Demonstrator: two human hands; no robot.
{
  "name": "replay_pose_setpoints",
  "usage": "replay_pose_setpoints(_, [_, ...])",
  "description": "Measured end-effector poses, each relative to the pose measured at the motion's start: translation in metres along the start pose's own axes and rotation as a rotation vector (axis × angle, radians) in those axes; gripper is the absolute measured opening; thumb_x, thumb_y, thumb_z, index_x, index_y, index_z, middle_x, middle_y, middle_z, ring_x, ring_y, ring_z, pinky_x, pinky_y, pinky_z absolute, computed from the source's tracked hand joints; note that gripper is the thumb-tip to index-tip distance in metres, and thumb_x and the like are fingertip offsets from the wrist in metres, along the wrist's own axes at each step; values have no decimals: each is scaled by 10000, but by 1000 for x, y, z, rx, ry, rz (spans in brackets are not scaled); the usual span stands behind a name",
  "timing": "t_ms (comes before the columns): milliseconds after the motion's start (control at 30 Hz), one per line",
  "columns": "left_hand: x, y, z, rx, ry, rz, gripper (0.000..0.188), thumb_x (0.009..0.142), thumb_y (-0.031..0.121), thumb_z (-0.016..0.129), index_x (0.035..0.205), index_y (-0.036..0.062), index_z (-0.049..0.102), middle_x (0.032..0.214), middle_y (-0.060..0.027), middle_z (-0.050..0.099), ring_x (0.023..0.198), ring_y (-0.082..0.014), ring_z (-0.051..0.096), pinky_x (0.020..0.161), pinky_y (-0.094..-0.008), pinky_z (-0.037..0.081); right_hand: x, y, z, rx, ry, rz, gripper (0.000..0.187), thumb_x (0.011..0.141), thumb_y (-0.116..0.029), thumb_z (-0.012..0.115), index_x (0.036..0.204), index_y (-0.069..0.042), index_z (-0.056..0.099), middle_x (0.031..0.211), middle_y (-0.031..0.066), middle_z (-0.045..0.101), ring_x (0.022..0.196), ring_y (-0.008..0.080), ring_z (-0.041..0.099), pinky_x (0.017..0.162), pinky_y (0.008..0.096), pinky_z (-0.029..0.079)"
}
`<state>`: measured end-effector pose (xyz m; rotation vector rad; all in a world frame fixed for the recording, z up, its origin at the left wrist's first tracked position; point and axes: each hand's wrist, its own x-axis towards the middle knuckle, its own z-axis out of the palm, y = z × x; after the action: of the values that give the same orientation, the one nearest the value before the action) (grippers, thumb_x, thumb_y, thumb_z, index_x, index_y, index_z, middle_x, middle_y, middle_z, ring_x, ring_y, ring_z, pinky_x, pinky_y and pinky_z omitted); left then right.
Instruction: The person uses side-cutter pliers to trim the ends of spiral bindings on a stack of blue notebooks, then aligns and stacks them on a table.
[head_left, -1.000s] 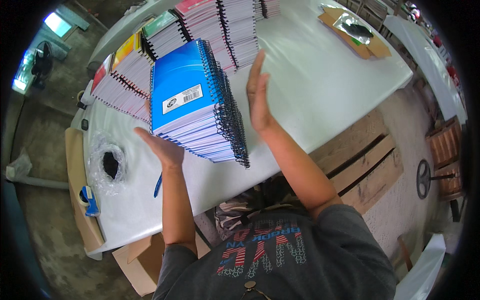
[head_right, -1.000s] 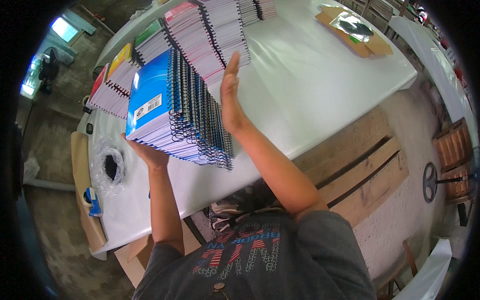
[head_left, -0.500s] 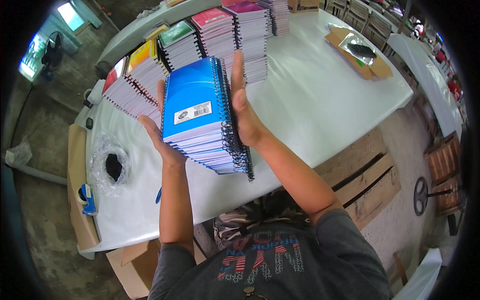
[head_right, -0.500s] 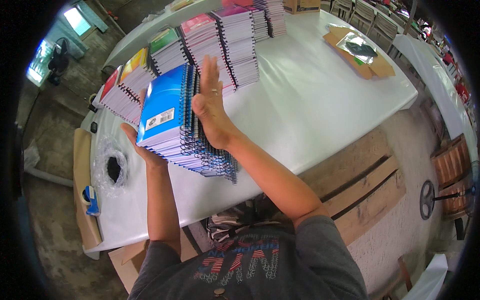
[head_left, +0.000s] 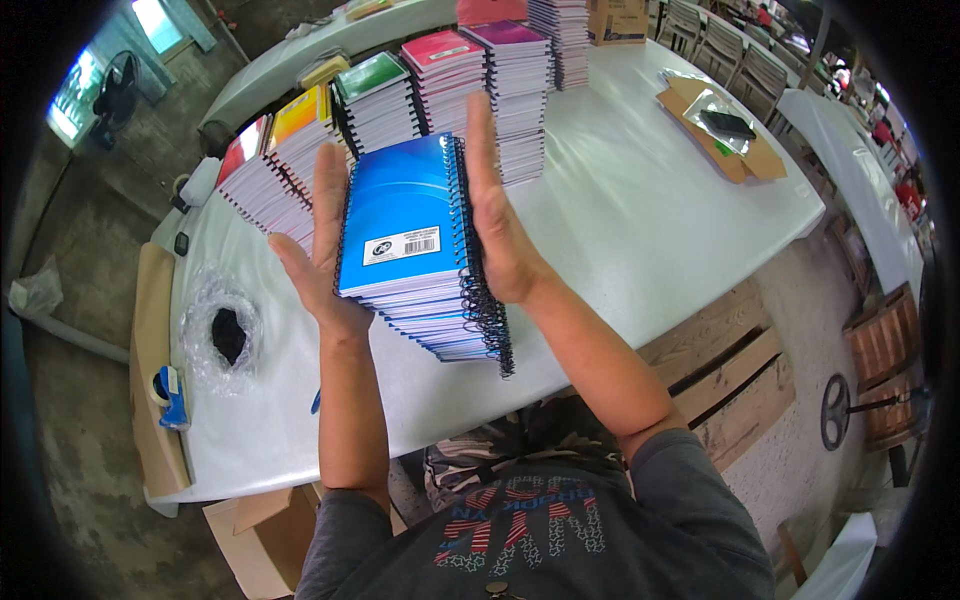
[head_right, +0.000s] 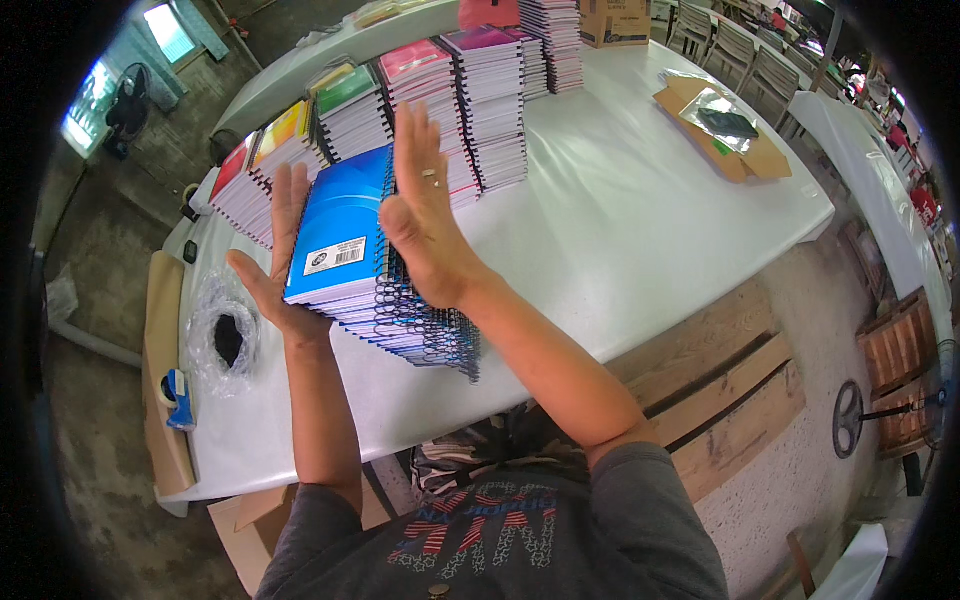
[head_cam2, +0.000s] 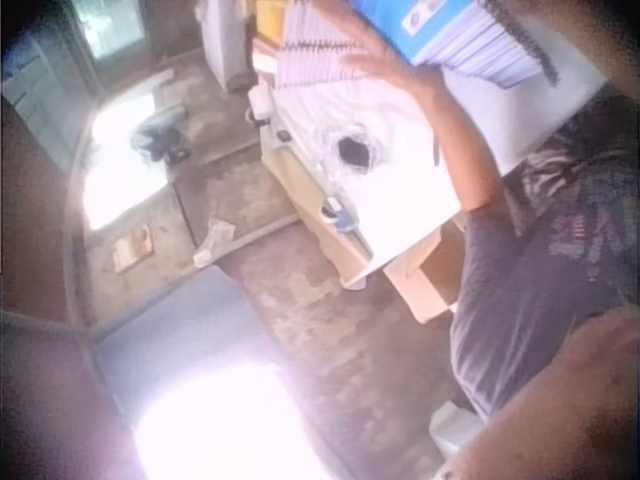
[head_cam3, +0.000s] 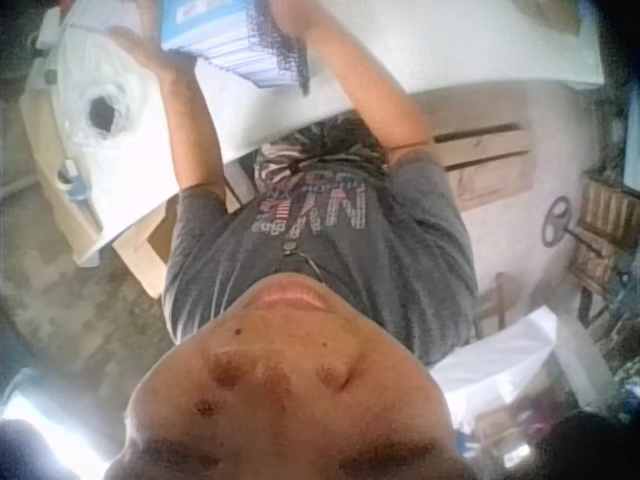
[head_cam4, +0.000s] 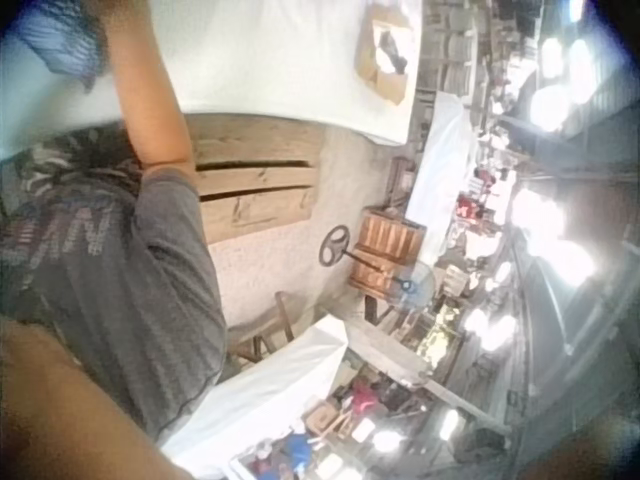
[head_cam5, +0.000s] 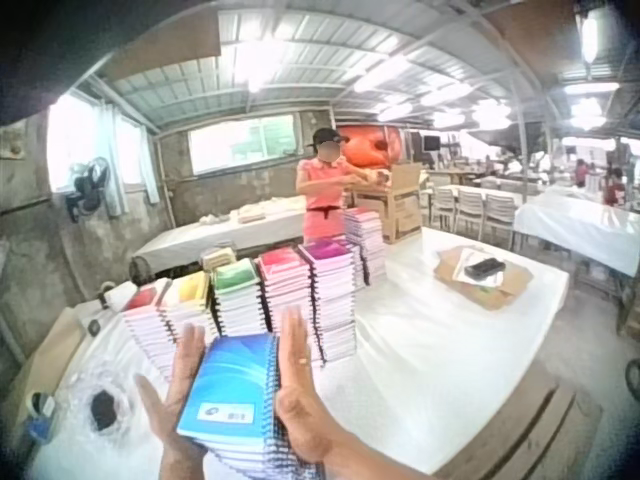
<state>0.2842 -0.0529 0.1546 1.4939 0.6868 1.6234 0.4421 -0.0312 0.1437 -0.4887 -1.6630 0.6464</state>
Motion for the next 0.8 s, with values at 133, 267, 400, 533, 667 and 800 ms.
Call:
replay_pose_setpoints(133, [-1, -2, -8, -197, 90, -42, 977, 797, 774, 113, 1451, 49, 102, 1498, -183, 125, 1388, -287, 116, 1125, -396, 58, 6, -15, -7, 135, 82, -89, 868, 873, -668, 84, 1430, -26, -94, 1510, 140, -107, 1388, 265, -115, 1105, 383, -71])
replay_pose_setpoints(267, [-4, -7, -3, -178, 42, -71, 962, 806, 767, 135, 1453, 57, 99, 1494, -194, 125, 1385, -298, 120, 1124, -408, 68, -5, 4, 1, 53, 34, -8, 860, 882, -662, 97, 1424, -27, -105, 1504, 156, -125, 1380, 273, -157, 1104, 394, -84])
replay_pose_setpoints(400, [-13, -19, -35, -407, 146, -179, 971, 806, 767, 131, 1450, 43, 69, 1499, -213, 32, 1387, -323, 93, 1121, -411, 100, -5, 7, -33, 170, 188, 22, 834, 901, -627, 66, 1415, 5, -114, 1505, 130, -137, 1389, 240, -115, 1108, 354, -69])
replay_pose_setpoints(533, [-28, -44, -27, -452, 223, -367, 830, 873, 680, 215, 1411, 49, 247, 1420, -179, 319, 1271, -312, 365, 1053, -422, 306, -38, 61, -9, 209, 248, 216, 808, 916, -606, 111, 1412, -22, -143, 1499, 157, -148, 1379, 257, -158, 1107, 379, -75])
replay_pose_setpoints(667, [-44, -69, -33, -330, 249, -267, 704, 913, 604, 260, 1360, 66, 337, 1341, -162, 429, 1184, -310, 461, 980, -443, 406, -43, 49, 12, 84, 138, 320, 789, 940, -554, 178, 1411, -5, -137, 1490, 206, -137, 1375, 327, -153, 1100, 433, -78])
replay_pose_setpoints(800, [-36, -67, -32, -834, -177, -288, 729, 887, 588, 352, 1362, 37, 319, 1318, -154, 455, 1164, -306, 483, 1001, -439, 391, -39, 71, -4, 131, 267, 225, 787, 947, -522, 213, 1407, 18, -129, 1490, 221, -114, 1378, 341, -132, 1101, 434, -74])
